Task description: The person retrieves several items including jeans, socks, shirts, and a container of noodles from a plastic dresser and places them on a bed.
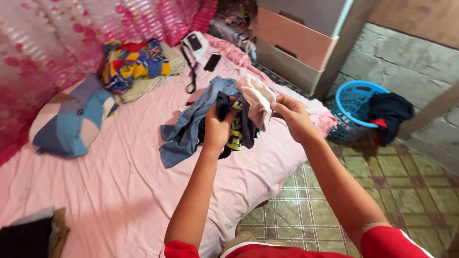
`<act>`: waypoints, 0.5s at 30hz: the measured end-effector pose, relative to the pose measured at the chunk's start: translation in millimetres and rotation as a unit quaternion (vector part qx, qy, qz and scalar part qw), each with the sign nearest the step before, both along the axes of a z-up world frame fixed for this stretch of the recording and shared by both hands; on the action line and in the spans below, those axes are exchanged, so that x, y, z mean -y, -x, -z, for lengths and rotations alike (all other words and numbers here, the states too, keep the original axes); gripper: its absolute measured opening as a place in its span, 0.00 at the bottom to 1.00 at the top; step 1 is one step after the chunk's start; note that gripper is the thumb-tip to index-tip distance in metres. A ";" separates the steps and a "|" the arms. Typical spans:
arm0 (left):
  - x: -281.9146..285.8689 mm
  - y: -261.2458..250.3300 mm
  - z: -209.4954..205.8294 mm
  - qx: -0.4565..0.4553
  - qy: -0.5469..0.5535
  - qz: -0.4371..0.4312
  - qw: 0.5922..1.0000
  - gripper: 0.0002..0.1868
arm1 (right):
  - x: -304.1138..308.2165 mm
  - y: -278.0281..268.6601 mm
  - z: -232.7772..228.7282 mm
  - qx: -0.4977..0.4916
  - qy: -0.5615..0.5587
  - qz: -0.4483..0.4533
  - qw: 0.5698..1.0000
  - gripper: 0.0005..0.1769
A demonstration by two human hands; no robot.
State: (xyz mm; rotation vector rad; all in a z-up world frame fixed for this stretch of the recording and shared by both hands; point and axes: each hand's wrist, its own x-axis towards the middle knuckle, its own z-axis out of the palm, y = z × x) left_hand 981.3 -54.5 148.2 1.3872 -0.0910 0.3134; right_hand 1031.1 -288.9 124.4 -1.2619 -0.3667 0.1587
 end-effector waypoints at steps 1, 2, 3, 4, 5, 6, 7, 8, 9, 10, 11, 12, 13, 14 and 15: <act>-4.3 -3.7 1.0 -0.019 0.019 -0.011 1.000 0.13 | -5.0 -6.0 3.5 -0.013 -0.006 -0.013 1.000 0.07; -9.5 -7.4 2.1 -0.012 0.029 -0.020 0.999 0.13 | -10.7 -10.3 7.4 -0.027 -0.013 -0.023 0.999 0.07; -16.2 -11.3 3.1 -0.004 0.038 -0.028 0.999 0.13 | -16.7 -15.1 10.5 -0.041 -0.020 -0.034 0.998 0.07; -22.3 -16.5 4.3 0.004 0.047 -0.034 0.998 0.12 | -21.4 -20.8 12.4 -0.048 -0.029 -0.040 0.998 0.07; -29.6 -22.0 5.7 0.003 0.049 -0.047 0.998 0.13 | -26.7 -27.0 14.1 -0.055 -0.038 -0.046 0.997 0.06; -37.6 -27.8 7.6 0.001 0.051 -0.060 0.997 0.13 | -32.2 -33.9 15.8 -0.062 -0.047 -0.051 0.996 0.06; -45.0 -34.1 10.0 0.000 0.054 -0.073 0.996 0.13 | -37.6 -42.1 17.1 -0.065 -0.043 -0.046 0.996 0.06; -52.0 -41.2 12.2 0.000 0.071 -0.074 0.995 0.13 | -43.3 -51.3 18.2 -0.067 -0.038 -0.041 0.996 0.05; -59.6 -48.9 13.9 -0.001 0.089 -0.075 0.993 0.14 | -49.6 -60.5 19.7 -0.070 -0.034 -0.037 0.996 0.05; -67.1 -56.5 15.0 -0.001 0.107 -0.076 0.991 0.14 | -56.4 -69.7 21.7 -0.043 -0.032 -0.061 0.997 0.06; -74.7 -63.9 15.7 -0.008 0.135 -0.058 0.989 0.14 | -63.7 -79.5 23.8 -0.017 -0.029 -0.086 0.996 0.06; -81.7 -72.2 15.7 -0.014 0.164 -0.038 0.986 0.14 | -71.0 -90.0 25.9 0.011 -0.027 -0.109 0.994 0.07; -88.6 -80.9 15.2 -0.020 0.192 -0.018 0.981 0.15 | -78.6 -101.4 27.8 0.018 -0.012 -0.141 0.990 0.08; -95.7 -91.1 14.0 -0.021 0.200 -0.010 0.979 0.15 | -86.9 -114.1 29.7 0.025 0.003 -0.172 0.985 0.11; -102.6 -101.8 12.7 -0.022 0.209 -0.001 0.978 0.15 | -94.9 -127.2 31.6 0.033 0.018 -0.204 0.978 0.14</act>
